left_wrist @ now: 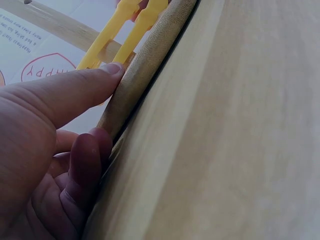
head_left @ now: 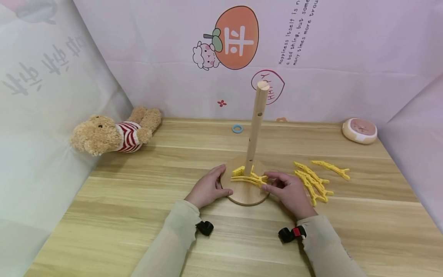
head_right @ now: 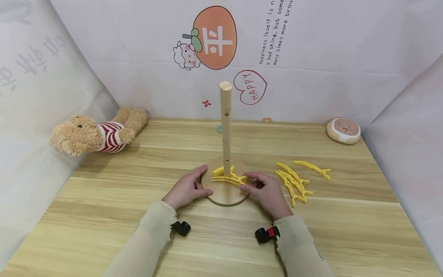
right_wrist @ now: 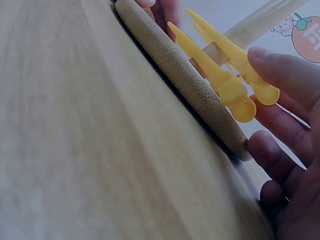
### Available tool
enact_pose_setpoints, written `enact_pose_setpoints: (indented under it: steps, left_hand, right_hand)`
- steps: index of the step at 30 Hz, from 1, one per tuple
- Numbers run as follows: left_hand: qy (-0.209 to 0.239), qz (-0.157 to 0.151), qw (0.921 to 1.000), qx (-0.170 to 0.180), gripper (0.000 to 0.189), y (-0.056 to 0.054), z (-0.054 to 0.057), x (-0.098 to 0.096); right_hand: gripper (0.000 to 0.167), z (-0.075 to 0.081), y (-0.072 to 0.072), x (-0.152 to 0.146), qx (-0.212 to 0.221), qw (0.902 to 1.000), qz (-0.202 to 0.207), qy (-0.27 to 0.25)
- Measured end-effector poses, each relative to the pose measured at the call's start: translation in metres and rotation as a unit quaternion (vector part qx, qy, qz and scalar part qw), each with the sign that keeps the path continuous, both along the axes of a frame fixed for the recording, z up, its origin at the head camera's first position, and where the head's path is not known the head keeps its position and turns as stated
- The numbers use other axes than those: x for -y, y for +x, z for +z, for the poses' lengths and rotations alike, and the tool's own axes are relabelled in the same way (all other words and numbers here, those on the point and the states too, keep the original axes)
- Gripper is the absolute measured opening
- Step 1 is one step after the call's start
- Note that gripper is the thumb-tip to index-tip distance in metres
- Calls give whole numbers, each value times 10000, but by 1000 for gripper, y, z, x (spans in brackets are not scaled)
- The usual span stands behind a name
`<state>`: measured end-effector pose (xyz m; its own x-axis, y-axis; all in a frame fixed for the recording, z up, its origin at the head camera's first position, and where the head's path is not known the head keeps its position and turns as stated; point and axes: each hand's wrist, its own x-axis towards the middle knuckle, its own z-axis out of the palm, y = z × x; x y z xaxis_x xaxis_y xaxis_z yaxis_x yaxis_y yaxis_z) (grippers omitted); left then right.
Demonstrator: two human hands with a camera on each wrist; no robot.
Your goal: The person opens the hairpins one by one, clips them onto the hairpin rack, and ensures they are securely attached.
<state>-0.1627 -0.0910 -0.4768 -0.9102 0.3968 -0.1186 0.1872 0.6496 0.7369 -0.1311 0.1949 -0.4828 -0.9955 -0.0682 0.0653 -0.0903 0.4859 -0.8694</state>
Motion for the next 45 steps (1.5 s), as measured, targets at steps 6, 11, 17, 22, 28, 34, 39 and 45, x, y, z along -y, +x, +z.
enact_pose_setpoints:
  steps: [6,11,17,22,28,34,39,45]
  left_hand:
    - [47,-14,10000,6,90,0,-1,-1]
    - [31,-13,10000,-6,90,-1,-2,-2]
    - [20,-12,10000,-11,89,-2,-2,-2]
    - [19,-19,10000,0,89,-2,-2,-2]
    - [48,-21,10000,7,89,-1,-1,-1]
    - [44,-5,10000,11,89,-2,-1,-1]
    - [37,1,10000,20,89,-2,-2,-1]
    - [26,16,10000,8,89,-1,-1,1]
  right_hand:
    - [45,-3,4,-5,-81,9995,-200,-212]
    - [41,-1,13,-11,-493,9973,-468,-277]
    - [33,5,26,-27,-834,9928,-859,-106]
    - [32,10,31,-42,-847,9875,-1326,101]
    - [36,16,33,-59,-756,9828,-1659,304]
    - [39,16,28,-80,-642,9762,-2054,287]
    - [41,9,19,-104,-449,9631,-2647,193]
    - [51,3,11,-135,-270,9544,-2950,365]
